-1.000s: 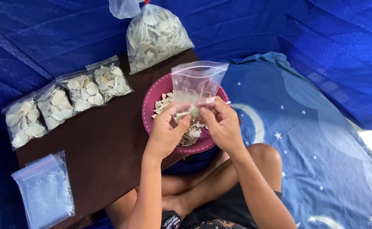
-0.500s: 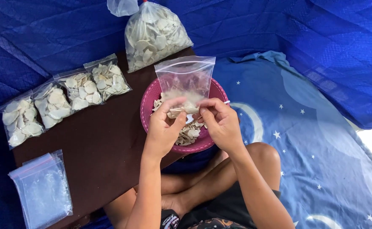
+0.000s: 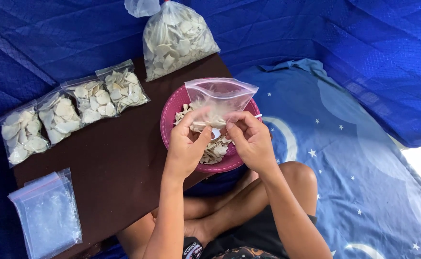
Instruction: The person scoops small white food pieces from a pink bowl into plastic bags using a spoon and by hand, then seals the bags.
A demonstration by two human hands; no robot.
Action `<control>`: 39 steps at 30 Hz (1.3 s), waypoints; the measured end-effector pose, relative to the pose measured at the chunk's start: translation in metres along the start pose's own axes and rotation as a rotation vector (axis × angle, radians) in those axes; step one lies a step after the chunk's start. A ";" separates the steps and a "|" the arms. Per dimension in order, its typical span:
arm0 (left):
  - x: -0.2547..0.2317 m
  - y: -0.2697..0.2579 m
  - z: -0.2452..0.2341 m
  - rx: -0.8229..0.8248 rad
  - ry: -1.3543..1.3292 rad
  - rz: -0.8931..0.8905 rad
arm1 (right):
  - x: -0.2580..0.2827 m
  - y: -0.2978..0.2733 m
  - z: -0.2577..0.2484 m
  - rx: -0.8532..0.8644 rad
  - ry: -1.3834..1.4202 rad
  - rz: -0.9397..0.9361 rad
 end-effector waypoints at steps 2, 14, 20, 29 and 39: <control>0.005 0.001 0.000 -0.001 -0.013 -0.007 | 0.001 0.001 0.001 0.011 -0.015 0.018; 0.004 0.001 0.003 -0.052 -0.048 -0.024 | -0.001 0.003 -0.001 0.033 -0.029 0.033; 0.001 0.001 0.002 -0.046 -0.018 -0.006 | -0.004 0.004 -0.002 0.021 0.029 0.036; -0.004 -0.004 0.001 -0.035 0.007 -0.019 | 0.000 0.002 -0.002 0.024 0.001 0.058; 0.002 -0.005 -0.001 -0.117 0.051 -0.055 | -0.002 0.002 -0.006 0.008 -0.018 0.021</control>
Point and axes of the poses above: each hand's wrist, its own y-axis towards the middle knuckle, its own z-axis out of the palm, x = y × z, the point moved 3 cm from there along y, towards the middle knuckle, and after that the axes turned 15 degrees about y, right-handed, at the moved point
